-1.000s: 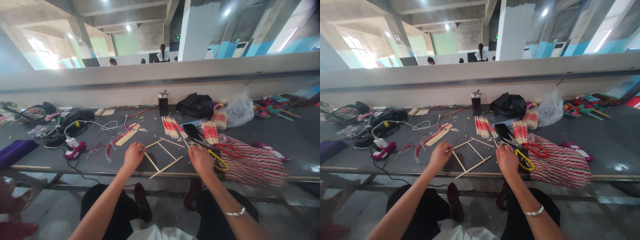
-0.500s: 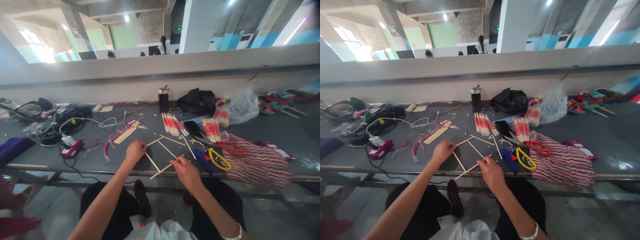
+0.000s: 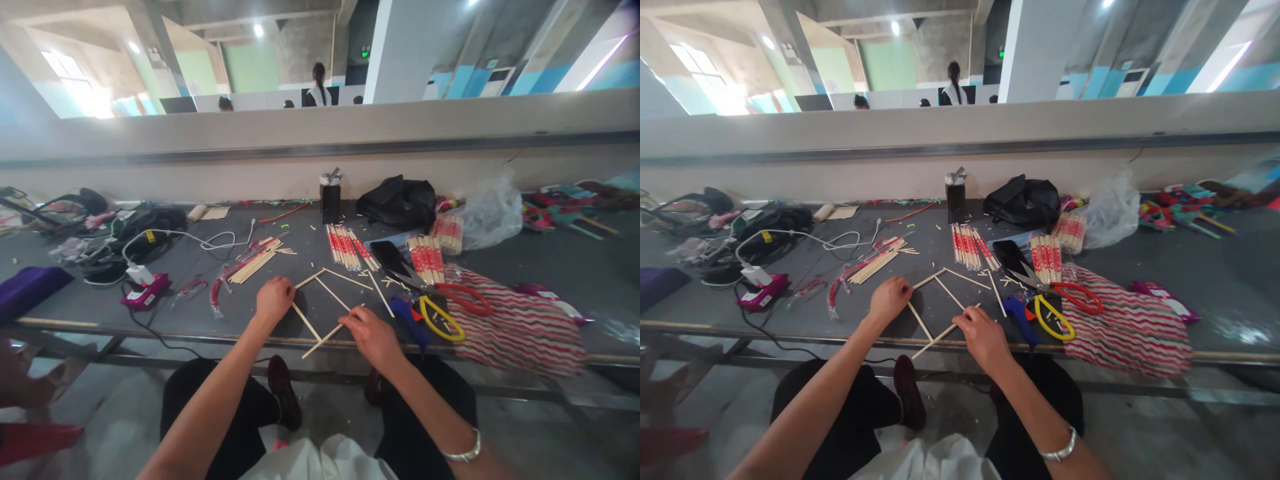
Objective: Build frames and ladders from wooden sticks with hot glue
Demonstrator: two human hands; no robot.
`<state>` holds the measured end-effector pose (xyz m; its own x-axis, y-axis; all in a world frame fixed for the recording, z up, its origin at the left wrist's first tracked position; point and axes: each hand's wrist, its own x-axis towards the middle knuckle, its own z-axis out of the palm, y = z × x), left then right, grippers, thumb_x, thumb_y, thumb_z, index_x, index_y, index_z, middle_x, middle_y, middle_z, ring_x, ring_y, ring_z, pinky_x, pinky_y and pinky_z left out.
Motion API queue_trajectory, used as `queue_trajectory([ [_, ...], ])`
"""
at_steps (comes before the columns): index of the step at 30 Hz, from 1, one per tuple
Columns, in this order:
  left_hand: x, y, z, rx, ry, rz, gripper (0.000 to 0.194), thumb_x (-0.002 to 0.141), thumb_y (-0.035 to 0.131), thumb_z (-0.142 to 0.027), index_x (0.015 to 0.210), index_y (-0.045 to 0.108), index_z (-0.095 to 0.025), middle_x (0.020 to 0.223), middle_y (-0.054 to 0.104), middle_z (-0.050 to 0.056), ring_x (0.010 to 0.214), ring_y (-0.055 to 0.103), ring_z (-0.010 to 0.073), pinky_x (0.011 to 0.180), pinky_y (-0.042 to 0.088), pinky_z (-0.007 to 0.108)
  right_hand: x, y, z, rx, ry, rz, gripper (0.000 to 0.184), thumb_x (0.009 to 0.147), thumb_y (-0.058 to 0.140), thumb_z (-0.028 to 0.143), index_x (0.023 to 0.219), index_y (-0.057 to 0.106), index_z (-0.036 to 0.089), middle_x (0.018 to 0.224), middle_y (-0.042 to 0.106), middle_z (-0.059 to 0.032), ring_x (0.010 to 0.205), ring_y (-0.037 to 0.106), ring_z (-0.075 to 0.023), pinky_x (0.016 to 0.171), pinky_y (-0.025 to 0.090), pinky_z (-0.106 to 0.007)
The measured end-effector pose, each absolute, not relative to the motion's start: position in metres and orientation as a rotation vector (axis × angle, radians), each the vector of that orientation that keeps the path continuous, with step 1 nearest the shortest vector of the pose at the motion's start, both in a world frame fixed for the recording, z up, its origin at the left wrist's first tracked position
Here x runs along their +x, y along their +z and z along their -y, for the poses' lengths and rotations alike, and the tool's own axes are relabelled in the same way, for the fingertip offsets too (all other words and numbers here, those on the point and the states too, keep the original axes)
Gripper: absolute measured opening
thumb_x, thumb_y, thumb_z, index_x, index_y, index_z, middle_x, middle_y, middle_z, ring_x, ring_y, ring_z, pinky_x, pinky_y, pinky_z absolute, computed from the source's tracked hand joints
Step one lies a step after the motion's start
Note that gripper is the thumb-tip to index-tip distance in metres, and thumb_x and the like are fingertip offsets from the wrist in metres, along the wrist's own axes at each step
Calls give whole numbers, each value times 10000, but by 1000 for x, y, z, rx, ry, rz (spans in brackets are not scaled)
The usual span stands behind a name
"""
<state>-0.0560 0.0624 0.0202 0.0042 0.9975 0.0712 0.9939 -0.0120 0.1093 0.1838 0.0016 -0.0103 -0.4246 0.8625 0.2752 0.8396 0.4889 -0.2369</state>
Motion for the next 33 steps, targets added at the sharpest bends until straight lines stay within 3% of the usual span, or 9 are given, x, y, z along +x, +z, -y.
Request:
queue_trajectory([
  [6,-57,19,-61,2194,163,-2236,241,878,417,-293,883,633,-187,923,644,71,874,603,180,706,414,255,182,-13,-7,-1409,77,2346,294,903,435,143,1036,667,265,935,631,-44,895,585,-144,716,447,-211],
  [12,-61,22,-56,2181,111,-2240,240,877,429,-321,888,630,-190,916,665,75,872,617,180,704,422,250,197,1,-11,-1450,33,2199,296,947,373,247,1063,644,223,960,651,-27,910,614,-150,727,446,-218],
  [21,-59,27,-53,2161,65,-2241,266,887,421,-361,891,620,-185,919,676,87,886,626,191,713,431,258,238,4,-22,-1900,-200,2011,200,876,502,347,908,639,205,843,645,-45,741,594,-167,573,359,-257],
  [27,-57,26,-56,2169,51,-2245,270,888,410,-350,875,618,-179,915,677,90,864,634,198,691,432,264,228,0,-23,-1916,-251,2078,153,878,484,243,877,628,190,786,656,-38,771,603,-173,626,365,-259],
  [33,-59,23,-56,2176,48,-2251,274,892,405,-359,884,615,-182,910,674,87,858,630,195,688,427,261,226,7,-21,-1784,-260,1972,241,914,434,275,968,650,181,846,676,-57,811,609,-183,683,400,-271],
])
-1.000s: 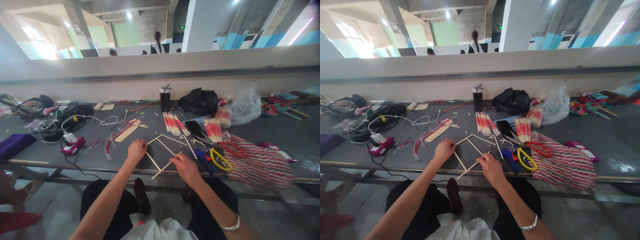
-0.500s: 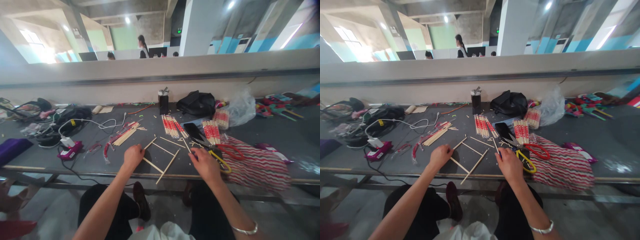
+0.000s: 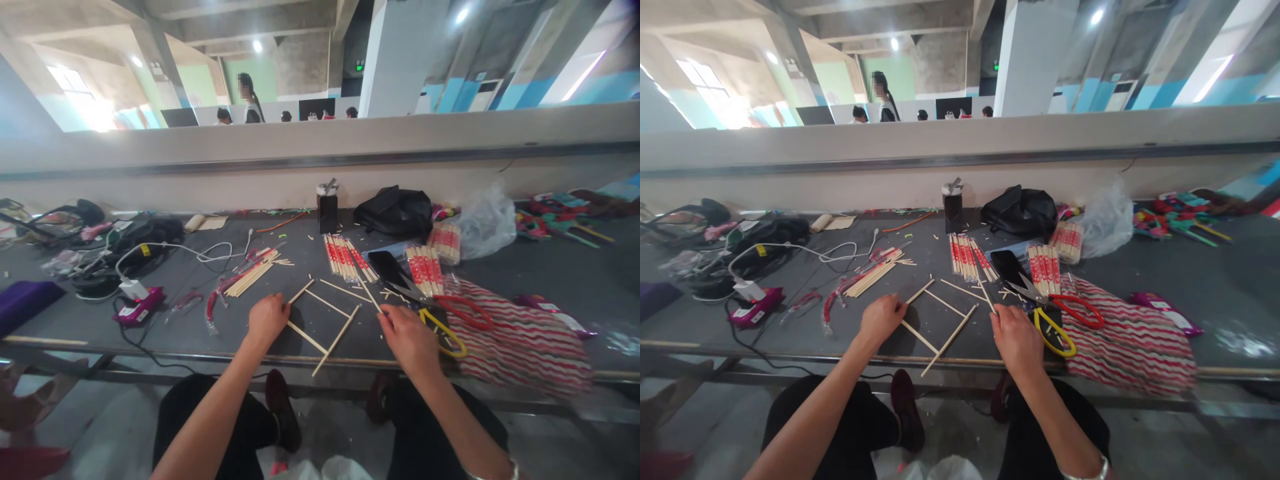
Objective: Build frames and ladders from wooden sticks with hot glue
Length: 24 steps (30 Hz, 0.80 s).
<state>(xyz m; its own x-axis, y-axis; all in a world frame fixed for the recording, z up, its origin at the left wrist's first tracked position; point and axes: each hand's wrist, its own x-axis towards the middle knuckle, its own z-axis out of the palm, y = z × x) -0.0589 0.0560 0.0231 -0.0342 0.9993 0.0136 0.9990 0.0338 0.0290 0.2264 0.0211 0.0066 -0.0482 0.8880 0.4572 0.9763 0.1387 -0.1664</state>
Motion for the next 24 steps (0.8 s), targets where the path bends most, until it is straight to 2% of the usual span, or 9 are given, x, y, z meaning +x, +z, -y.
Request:
queue_trajectory([
  [5,-59,22,-56,2197,26,-2264,288,897,402,-378,860,606,-178,892,670,86,841,633,198,659,420,260,214,15,-28,-1567,-58,1981,263,930,418,311,945,657,204,878,682,-48,858,614,-169,743,418,-257],
  [9,-58,21,-56,2196,19,-2273,276,898,405,-376,855,598,-184,887,663,73,825,631,191,647,417,261,201,16,-35,-1542,40,2075,225,924,435,292,914,651,228,870,680,-17,841,620,-152,707,410,-238],
  [13,-58,20,-58,2215,14,-2261,270,902,402,-363,857,597,-183,893,639,76,819,623,192,662,422,275,200,7,-29,-1740,-140,2034,199,915,443,262,946,634,212,865,680,-26,823,616,-162,668,383,-246],
  [16,-55,22,-64,2238,56,-2244,253,897,420,-362,871,598,-185,907,620,74,854,609,192,694,423,277,205,1,-23,-1888,-250,2049,182,900,459,250,883,635,208,792,665,-30,754,605,-163,603,349,-255],
  [19,-50,23,-72,2238,109,-2181,213,889,449,-341,887,602,-193,927,612,65,906,588,184,743,416,267,206,4,-24,-1892,-284,2089,201,897,458,264,847,644,209,778,650,-41,759,598,-181,608,350,-270],
  [24,-45,20,-82,2201,124,-2119,212,898,424,-307,868,602,-196,931,614,63,895,583,171,739,411,255,182,31,-50,-1673,-15,2168,197,909,455,275,951,643,232,925,665,-28,866,606,-160,691,393,-246],
])
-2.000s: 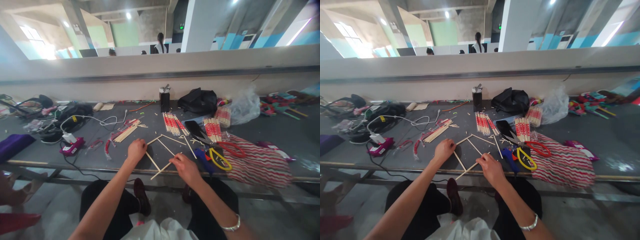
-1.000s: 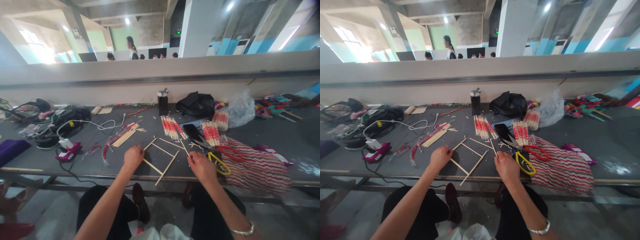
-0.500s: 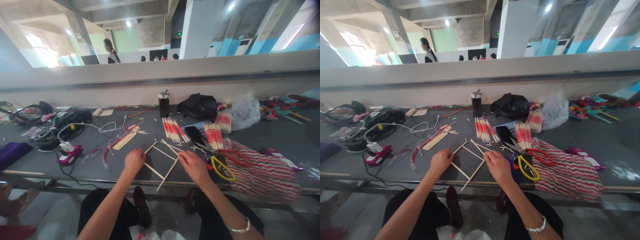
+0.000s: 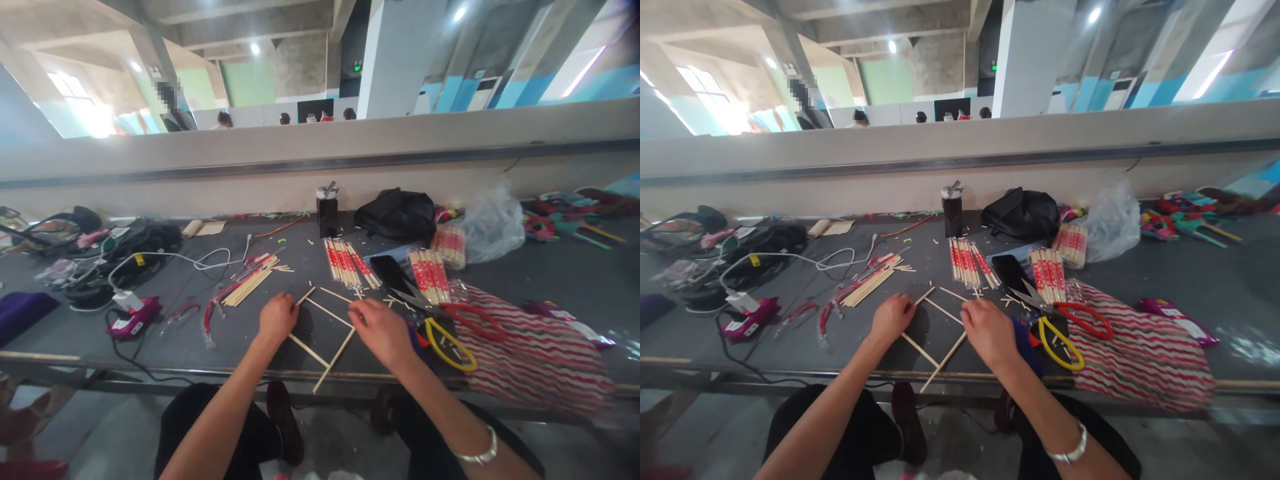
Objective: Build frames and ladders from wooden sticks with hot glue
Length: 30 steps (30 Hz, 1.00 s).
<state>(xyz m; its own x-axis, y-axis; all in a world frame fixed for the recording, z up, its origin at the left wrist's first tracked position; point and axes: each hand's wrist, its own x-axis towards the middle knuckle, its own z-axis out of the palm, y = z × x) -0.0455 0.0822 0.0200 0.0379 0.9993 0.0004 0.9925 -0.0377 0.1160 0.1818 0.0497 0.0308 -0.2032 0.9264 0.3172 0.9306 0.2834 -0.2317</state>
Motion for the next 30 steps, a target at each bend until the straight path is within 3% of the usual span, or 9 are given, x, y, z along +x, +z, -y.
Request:
queue_trajectory([
  [10,-48,16,-88,2122,131,-2117,173,865,466,-291,860,613,-200,933,663,52,887,610,172,712,414,243,105,41,-115,-1427,52,2606,250,926,399,242,921,646,207,938,668,-56,921,603,-168,718,416,-233],
  [30,-47,20,-93,2099,80,-2094,187,828,474,-227,862,658,-216,940,684,67,890,634,191,729,452,255,85,34,-138,-1432,80,2771,226,842,500,204,990,652,127,978,689,-148,950,639,-227,794,462,-293],
])
